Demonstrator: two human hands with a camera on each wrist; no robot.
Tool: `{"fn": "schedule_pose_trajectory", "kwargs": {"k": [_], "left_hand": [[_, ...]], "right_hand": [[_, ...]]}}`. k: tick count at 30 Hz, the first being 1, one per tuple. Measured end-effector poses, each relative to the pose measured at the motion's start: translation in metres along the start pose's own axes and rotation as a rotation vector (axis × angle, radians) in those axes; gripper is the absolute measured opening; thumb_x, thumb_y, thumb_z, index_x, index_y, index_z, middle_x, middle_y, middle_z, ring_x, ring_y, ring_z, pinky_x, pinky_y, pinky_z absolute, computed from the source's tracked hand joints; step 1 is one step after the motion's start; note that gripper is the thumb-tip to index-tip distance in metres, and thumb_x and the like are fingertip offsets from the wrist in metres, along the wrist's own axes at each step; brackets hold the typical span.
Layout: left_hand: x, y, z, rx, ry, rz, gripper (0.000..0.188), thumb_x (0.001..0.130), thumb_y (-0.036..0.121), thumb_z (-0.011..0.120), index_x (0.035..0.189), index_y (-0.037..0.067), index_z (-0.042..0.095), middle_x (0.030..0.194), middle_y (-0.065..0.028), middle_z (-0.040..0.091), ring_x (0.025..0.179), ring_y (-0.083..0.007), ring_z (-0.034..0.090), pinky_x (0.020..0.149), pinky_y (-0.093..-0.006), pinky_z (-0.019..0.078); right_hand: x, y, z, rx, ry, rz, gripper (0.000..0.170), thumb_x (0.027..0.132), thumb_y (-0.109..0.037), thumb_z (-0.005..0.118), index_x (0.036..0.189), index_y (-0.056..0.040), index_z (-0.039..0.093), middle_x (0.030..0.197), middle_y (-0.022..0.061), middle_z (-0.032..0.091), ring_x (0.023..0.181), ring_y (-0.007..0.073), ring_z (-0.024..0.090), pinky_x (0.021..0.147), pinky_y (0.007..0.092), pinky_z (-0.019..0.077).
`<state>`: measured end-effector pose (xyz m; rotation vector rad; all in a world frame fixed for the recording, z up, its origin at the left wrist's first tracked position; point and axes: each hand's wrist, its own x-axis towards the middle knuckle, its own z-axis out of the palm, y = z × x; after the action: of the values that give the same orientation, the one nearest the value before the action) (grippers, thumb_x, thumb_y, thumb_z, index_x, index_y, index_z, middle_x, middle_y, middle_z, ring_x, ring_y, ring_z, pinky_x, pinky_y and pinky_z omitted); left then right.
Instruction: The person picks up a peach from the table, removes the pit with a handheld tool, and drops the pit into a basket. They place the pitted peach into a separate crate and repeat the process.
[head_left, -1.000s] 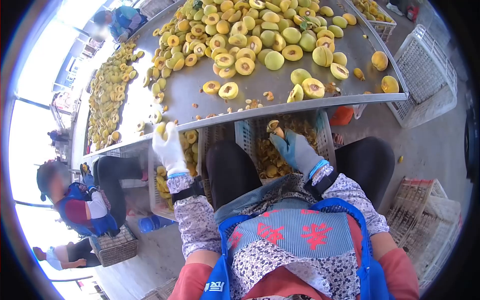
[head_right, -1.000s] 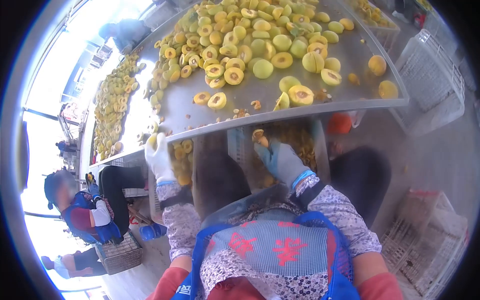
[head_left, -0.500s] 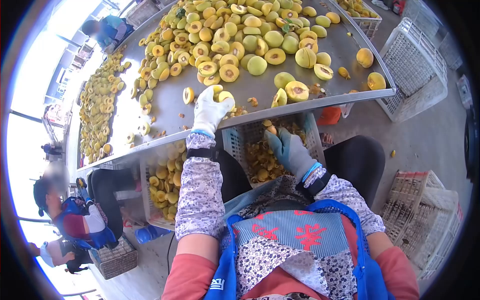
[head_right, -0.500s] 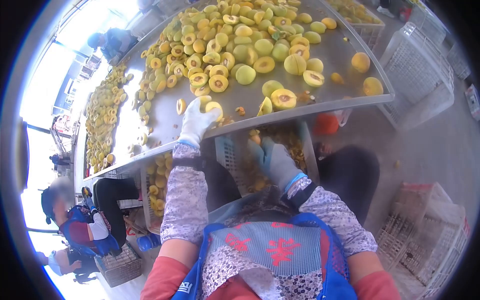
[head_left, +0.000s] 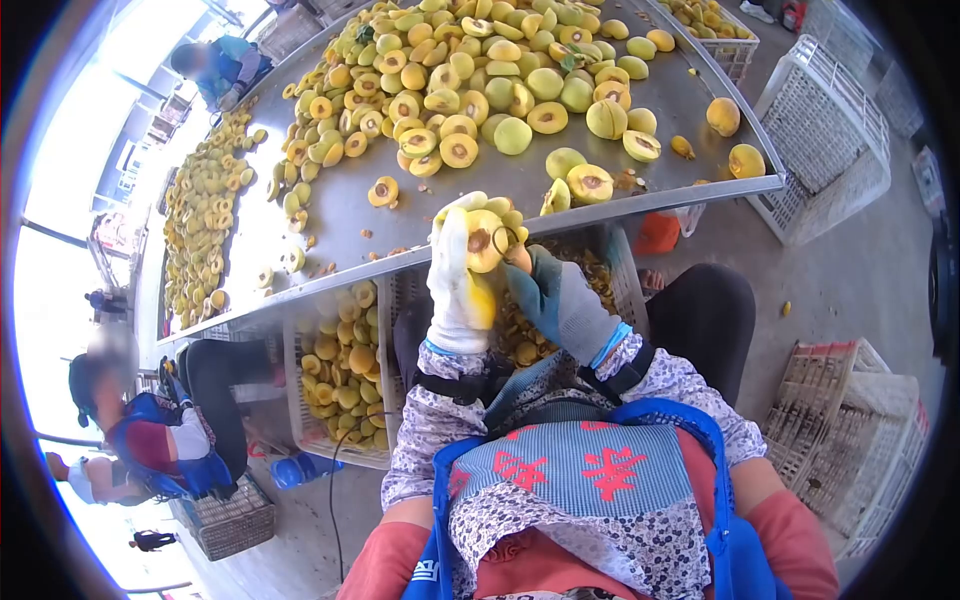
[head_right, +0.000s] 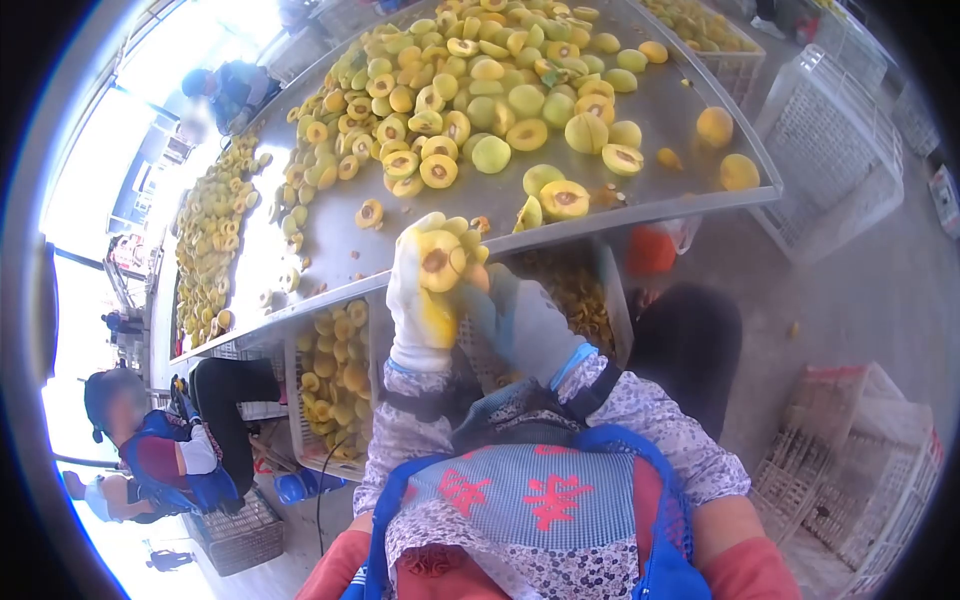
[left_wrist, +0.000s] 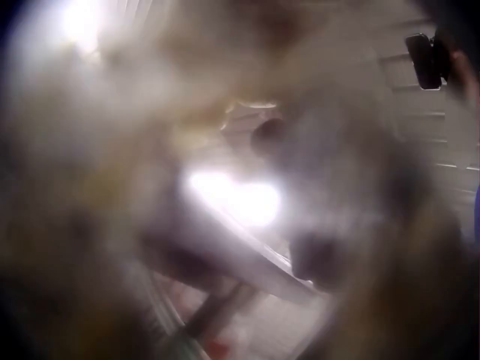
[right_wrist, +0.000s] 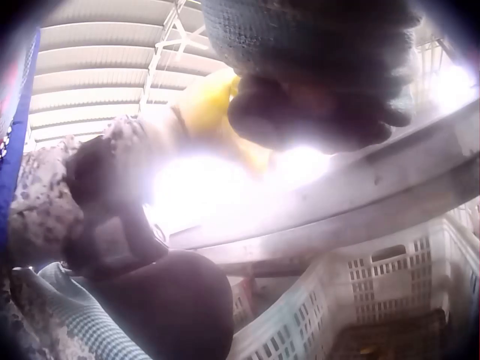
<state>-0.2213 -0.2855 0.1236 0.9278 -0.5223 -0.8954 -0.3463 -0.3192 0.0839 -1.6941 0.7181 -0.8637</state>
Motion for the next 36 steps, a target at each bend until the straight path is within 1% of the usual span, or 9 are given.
{"fn": "schedule_pose_trajectory", "kwargs": {"k": [2, 5, 12, 14, 16, 23, 26, 32, 36], "left_hand": [[0.005, -0.006, -0.006, 0.702, -0.107, 0.354, 0.035, 0.1, 0.021, 0.051, 0.126, -0.001, 0.053, 0.116, -0.0163, 0.062, 0.1, -0.0265, 0.065, 0.085, -0.0378, 0.0559], [0.001, -0.001, 0.001, 0.128, -0.007, -0.054, 0.038, 0.101, 0.025, 0.05, 0.13, -0.001, 0.052, 0.117, -0.0168, 0.062, 0.1, -0.0255, 0.065, 0.086, -0.0361, 0.0554], [-0.003, -0.01, 0.008, 0.09, 0.109, -0.106, 0.041, 0.104, 0.033, 0.046, 0.122, -0.002, 0.056, 0.115, -0.0148, 0.064, 0.097, -0.0212, 0.065, 0.084, -0.0324, 0.0554], [-0.005, -0.021, 0.005, 0.478, 0.04, 0.233, 0.043, 0.105, 0.036, 0.044, 0.113, -0.003, 0.061, 0.108, -0.0154, 0.067, 0.089, -0.0212, 0.066, 0.077, -0.0325, 0.057], [-0.007, -0.016, 0.003, 0.424, 0.024, 0.159, 0.04, 0.105, 0.033, 0.044, 0.111, -0.004, 0.06, 0.108, -0.0173, 0.066, 0.088, -0.0219, 0.066, 0.078, -0.0334, 0.0577], [0.003, -0.024, -0.008, 0.336, -0.074, 0.095, 0.041, 0.105, 0.036, 0.042, 0.088, 0.001, 0.057, 0.081, -0.0156, 0.066, 0.067, -0.0219, 0.062, 0.06, -0.0334, 0.0538], [-0.002, -0.018, -0.004, 0.102, -0.077, -0.078, 0.038, 0.104, 0.039, 0.043, 0.083, 0.008, 0.05, 0.077, -0.0144, 0.063, 0.067, -0.025, 0.061, 0.057, -0.0347, 0.0512], [-0.004, -0.004, 0.009, 0.054, 0.155, -0.208, 0.033, 0.1, 0.044, 0.053, 0.085, 0.014, 0.053, 0.081, -0.0064, 0.062, 0.071, -0.0216, 0.062, 0.057, -0.0344, 0.0539], [0.003, -0.009, -0.025, -0.41, 0.144, -0.286, 0.025, 0.1, 0.039, 0.055, 0.085, 0.019, 0.055, 0.083, 0.0032, 0.06, 0.073, -0.0189, 0.063, 0.058, -0.0343, 0.0555]], "right_hand": [[0.0, 0.004, 0.0, -0.042, 0.012, -0.031, 0.033, 0.098, -0.036, 0.06, 0.101, -0.0031, 0.061, 0.082, 0.0262, 0.065, 0.081, 0.0465, 0.063, 0.064, 0.0465, 0.0496], [-0.001, 0.004, 0.003, -0.021, 0.005, -0.008, 0.035, 0.098, -0.039, 0.059, 0.099, -0.0036, 0.061, 0.08, 0.026, 0.065, 0.079, 0.0472, 0.063, 0.064, 0.0485, 0.0493], [-0.002, 0.019, 0.012, -0.075, -0.09, -0.002, 0.044, 0.099, -0.046, 0.053, 0.103, -0.003, 0.062, 0.079, 0.0253, 0.065, 0.077, 0.0462, 0.064, 0.063, 0.0483, 0.05], [-0.003, 0.019, 0.013, -0.063, -0.106, -0.07, 0.046, 0.1, -0.047, 0.052, 0.105, -0.0025, 0.063, 0.08, 0.0252, 0.066, 0.077, 0.0462, 0.064, 0.064, 0.0475, 0.0509], [-0.004, 0.015, 0.014, 0.046, -0.219, 0.258, 0.043, 0.102, -0.041, 0.055, 0.102, 0.0008, 0.065, 0.079, 0.0062, 0.068, 0.073, 0.0128, 0.061, 0.068, 0.03, 0.0514], [-0.011, 0.002, 0.0, 0.495, -0.521, 0.512, 0.039, 0.104, -0.041, 0.049, 0.087, -0.0067, 0.058, 0.062, -0.0029, 0.051, 0.049, 0.0121, 0.05, 0.043, 0.0293, 0.0428], [-0.01, -0.016, -0.009, 0.876, -0.7, 0.816, 0.059, 0.091, -0.076, 0.044, 0.076, -0.019, 0.05, 0.053, -0.0113, 0.031, 0.041, 0.001, 0.025, 0.036, 0.0214, 0.0198], [-0.009, 0.005, 0.006, 0.441, -0.581, 0.53, 0.066, 0.095, -0.069, 0.044, 0.083, -0.0069, 0.061, 0.057, 0.003, 0.052, 0.046, 0.0159, 0.05, 0.044, 0.0308, 0.0419], [-0.012, -0.011, -0.009, 0.019, -0.592, 0.272, 0.059, 0.099, -0.06, 0.045, 0.107, -0.0058, 0.067, 0.086, 0.0246, 0.069, 0.083, 0.0406, 0.068, 0.079, 0.0446, 0.0516]]}}
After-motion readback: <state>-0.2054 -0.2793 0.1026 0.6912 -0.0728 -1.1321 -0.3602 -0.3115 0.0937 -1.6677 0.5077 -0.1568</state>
